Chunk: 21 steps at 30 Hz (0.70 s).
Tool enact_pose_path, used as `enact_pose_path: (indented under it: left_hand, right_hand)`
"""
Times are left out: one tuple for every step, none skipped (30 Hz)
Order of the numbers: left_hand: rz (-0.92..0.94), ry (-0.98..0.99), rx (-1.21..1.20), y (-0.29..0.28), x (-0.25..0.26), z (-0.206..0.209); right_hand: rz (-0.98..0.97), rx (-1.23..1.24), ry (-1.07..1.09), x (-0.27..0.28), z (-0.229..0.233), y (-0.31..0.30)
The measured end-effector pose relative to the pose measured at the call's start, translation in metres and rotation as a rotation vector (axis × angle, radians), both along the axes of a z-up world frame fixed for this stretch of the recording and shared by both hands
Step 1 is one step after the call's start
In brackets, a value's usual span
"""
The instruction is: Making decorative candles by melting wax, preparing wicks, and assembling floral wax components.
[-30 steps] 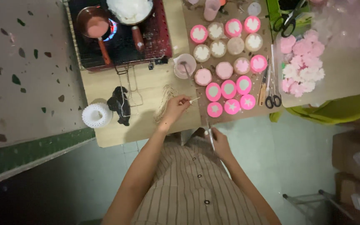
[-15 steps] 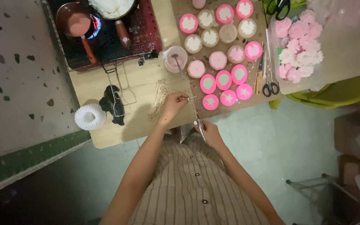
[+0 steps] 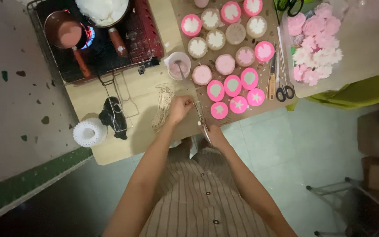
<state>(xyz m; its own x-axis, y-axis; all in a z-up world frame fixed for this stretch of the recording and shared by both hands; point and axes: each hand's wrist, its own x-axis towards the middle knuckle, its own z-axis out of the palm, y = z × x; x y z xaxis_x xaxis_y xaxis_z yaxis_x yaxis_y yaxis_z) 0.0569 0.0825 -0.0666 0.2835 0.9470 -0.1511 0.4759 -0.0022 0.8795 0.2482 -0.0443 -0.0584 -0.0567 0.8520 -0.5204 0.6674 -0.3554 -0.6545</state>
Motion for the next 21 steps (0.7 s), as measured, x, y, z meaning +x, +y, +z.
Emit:
enact_pose_path:
  left_hand:
    - [-0.025, 0.039, -0.007, 0.003, 0.000, 0.003]
    - [-0.051, 0.078, -0.015, 0.007, 0.000, 0.005]
    - [-0.052, 0.078, -0.017, 0.008, 0.002, 0.005]
    - [-0.043, 0.083, -0.026, 0.009, 0.003, 0.005]
    - [-0.033, 0.088, -0.035, 0.010, 0.003, 0.004]
    - [-0.034, 0.087, -0.037, 0.010, 0.003, -0.002]
    - [-0.050, 0.092, 0.014, 0.010, 0.003, -0.008]
    - [-0.065, 0.097, 0.066, 0.011, 0.002, -0.013]
    - [-0.064, 0.096, 0.068, 0.011, 0.002, -0.015]
    - [-0.069, 0.063, 0.033, 0.011, 0.002, -0.017]
    - [-0.074, 0.029, -0.003, 0.011, 0.003, -0.019]
    - [-0.072, 0.027, 0.000, 0.008, 0.004, -0.014]
    - [-0.039, -0.005, 0.019, 0.003, 0.002, -0.010]
    - [-0.006, -0.037, 0.038, -0.002, 0.000, -0.005]
    - [-0.004, -0.037, 0.036, -0.006, -0.001, -0.004]
    - [-0.007, 0.033, 0.144, -0.011, -0.003, -0.003]
    - [-0.012, 0.102, 0.256, -0.013, -0.004, -0.001]
    - [-0.011, 0.101, 0.258, -0.015, -0.009, -0.005]
    - [0.002, 0.151, 0.213, -0.019, -0.015, -0.008]
    - [0.014, 0.200, 0.167, -0.023, -0.021, -0.011]
    - [0.015, 0.201, 0.168, -0.027, -0.031, -0.004]
  right_hand:
    - [-0.021, -0.067, 0.020, -0.003, 0.011, 0.007]
    - [-0.042, -0.135, 0.041, -0.005, 0.023, 0.014]
    - [-0.044, -0.137, 0.040, -0.005, 0.028, 0.017]
    - [-0.062, -0.128, 0.077, -0.006, 0.033, 0.019]
    - [-0.080, -0.119, 0.114, -0.007, 0.039, 0.021]
    - [-0.081, -0.121, 0.113, -0.006, 0.034, 0.020]
    - [-0.072, -0.087, 0.153, -0.005, 0.030, 0.019]
    - [-0.063, -0.054, 0.192, -0.004, 0.027, 0.019]
    - [-0.061, -0.052, 0.191, -0.003, 0.026, 0.020]
    - [-0.059, -0.057, 0.149, -0.003, 0.026, 0.021]
    - [-0.056, -0.062, 0.105, -0.002, 0.026, 0.021]
    - [-0.054, -0.060, 0.103, 0.000, 0.029, 0.023]
    - [-0.055, 0.052, 0.174, 0.000, 0.032, 0.022]
    - [-0.054, 0.163, 0.246, 0.000, 0.034, 0.021]
    - [-0.052, 0.162, 0.246, 0.002, 0.035, 0.018]
    - [-0.043, 0.013, 0.177, 0.005, 0.035, 0.015]
    - [-0.032, -0.132, 0.107, 0.008, 0.036, 0.014]
    - [-0.030, -0.130, 0.106, 0.009, 0.034, 0.010]
    - [-0.099, -0.226, 0.126, 0.010, 0.033, 0.005]
    - [-0.169, -0.321, 0.146, 0.010, 0.032, 0.000]
    - [-0.167, -0.321, 0.147, 0.009, 0.034, 0.000]
